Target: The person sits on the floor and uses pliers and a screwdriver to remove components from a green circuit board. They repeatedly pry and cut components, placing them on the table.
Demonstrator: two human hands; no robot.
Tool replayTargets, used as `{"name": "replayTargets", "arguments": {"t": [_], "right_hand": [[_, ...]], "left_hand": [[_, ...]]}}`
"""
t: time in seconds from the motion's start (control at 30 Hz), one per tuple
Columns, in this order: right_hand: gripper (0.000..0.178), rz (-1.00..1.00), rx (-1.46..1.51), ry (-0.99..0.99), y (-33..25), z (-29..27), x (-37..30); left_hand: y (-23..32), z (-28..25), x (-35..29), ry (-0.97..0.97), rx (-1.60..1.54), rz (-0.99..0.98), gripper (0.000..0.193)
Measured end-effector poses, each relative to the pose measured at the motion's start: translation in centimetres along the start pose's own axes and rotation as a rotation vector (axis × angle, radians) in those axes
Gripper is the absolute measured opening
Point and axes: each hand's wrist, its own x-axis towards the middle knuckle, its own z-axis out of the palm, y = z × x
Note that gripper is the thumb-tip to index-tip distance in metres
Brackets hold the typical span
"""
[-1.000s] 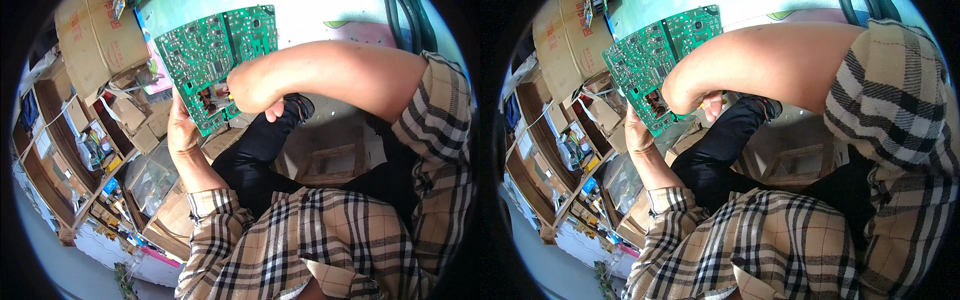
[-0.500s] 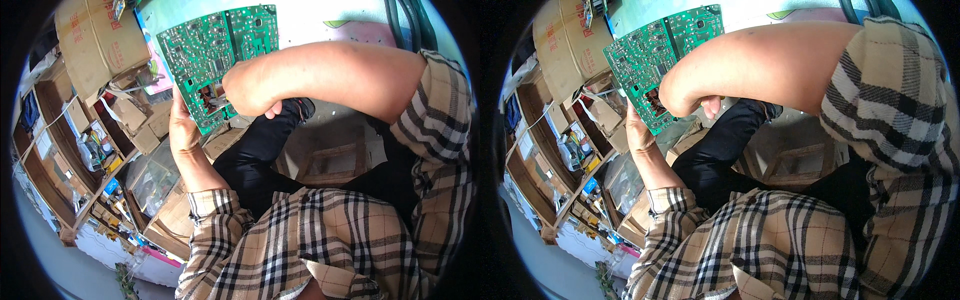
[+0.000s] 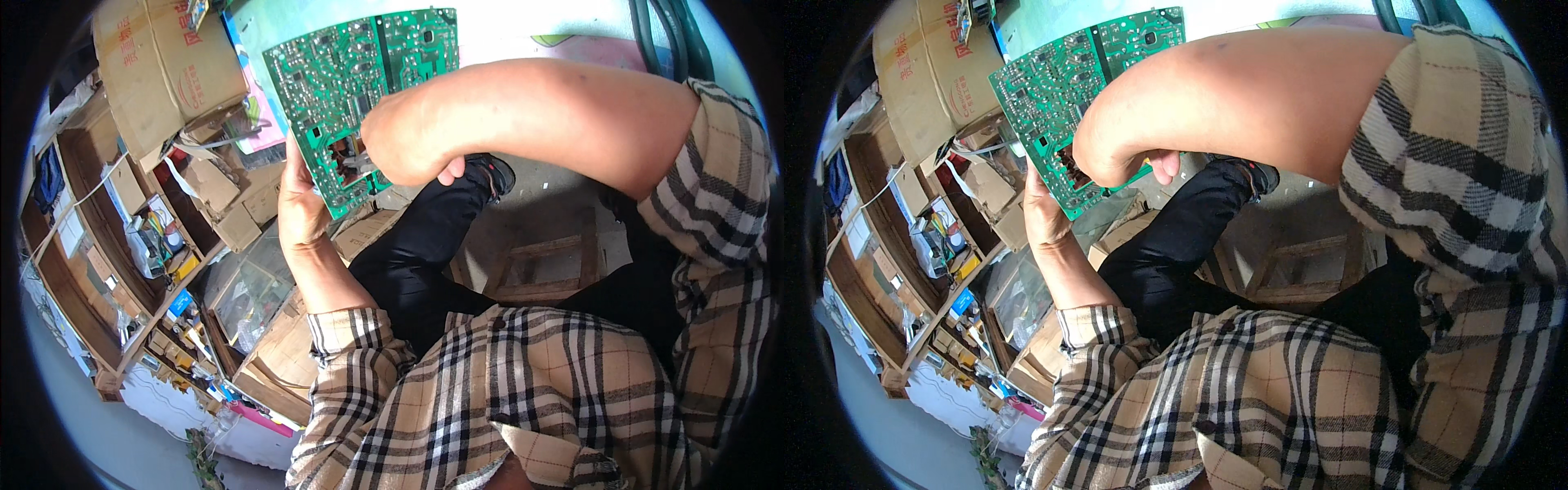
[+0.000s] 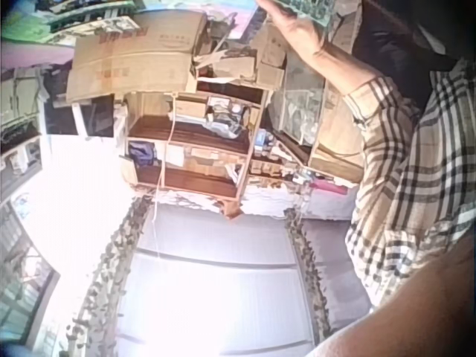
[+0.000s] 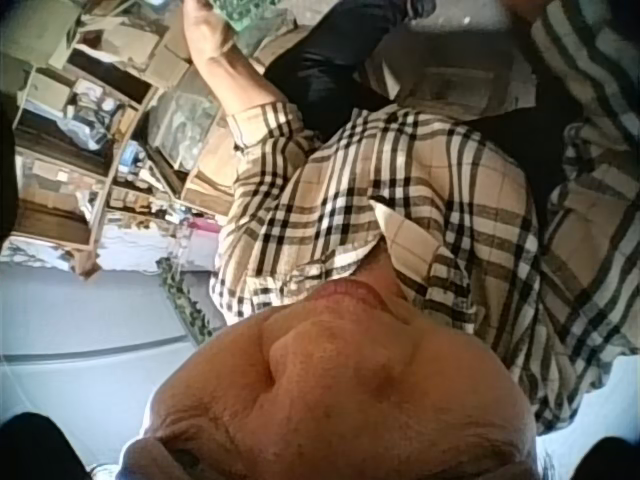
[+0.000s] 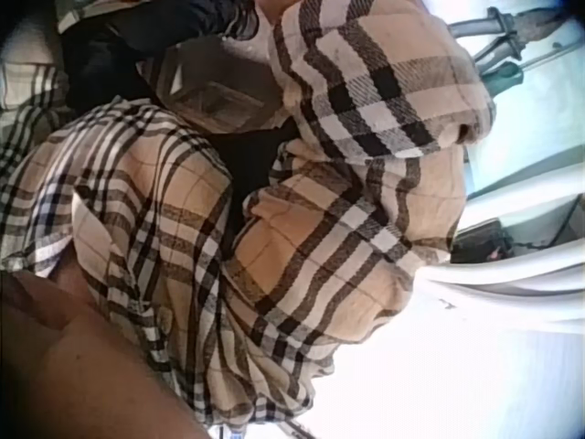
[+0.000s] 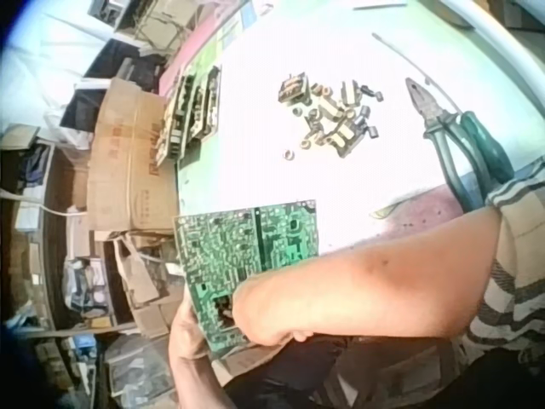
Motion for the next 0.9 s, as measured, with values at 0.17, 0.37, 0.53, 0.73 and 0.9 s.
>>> {"name": "replayTargets", "arguments": {"t": [0.17,0.37,0.53,0.73,0.9], "right_hand": [[0.027,0.096,0.080,0.060,1.1,0.7,1.4],[0.027,0.112,0.020,0.063,0.5,0.2,0.6],[0.024,0.111,-0.026,0.085,-0.3,-0.3,-1.0],[0.025,0.100,-0.075,0.050,-1.5,-0.9,-1.5],[0.028,0.037,-0.004,-0.016,-0.6,-1.0,-1.1]], "left_hand": [[0.9,1.6,0.6,0.028,-0.122,-0.052,0.085],[0.6,0.4,0.6,-0.005,-0.023,-0.057,0.088],[0.6,0.2,0.6,-0.027,-0.037,-0.040,0.088],[0.9,0.6,0.6,-0.043,-0.021,-0.031,0.087],[1.3,1.1,0.9,-0.065,0.005,-0.009,0.084]]}}
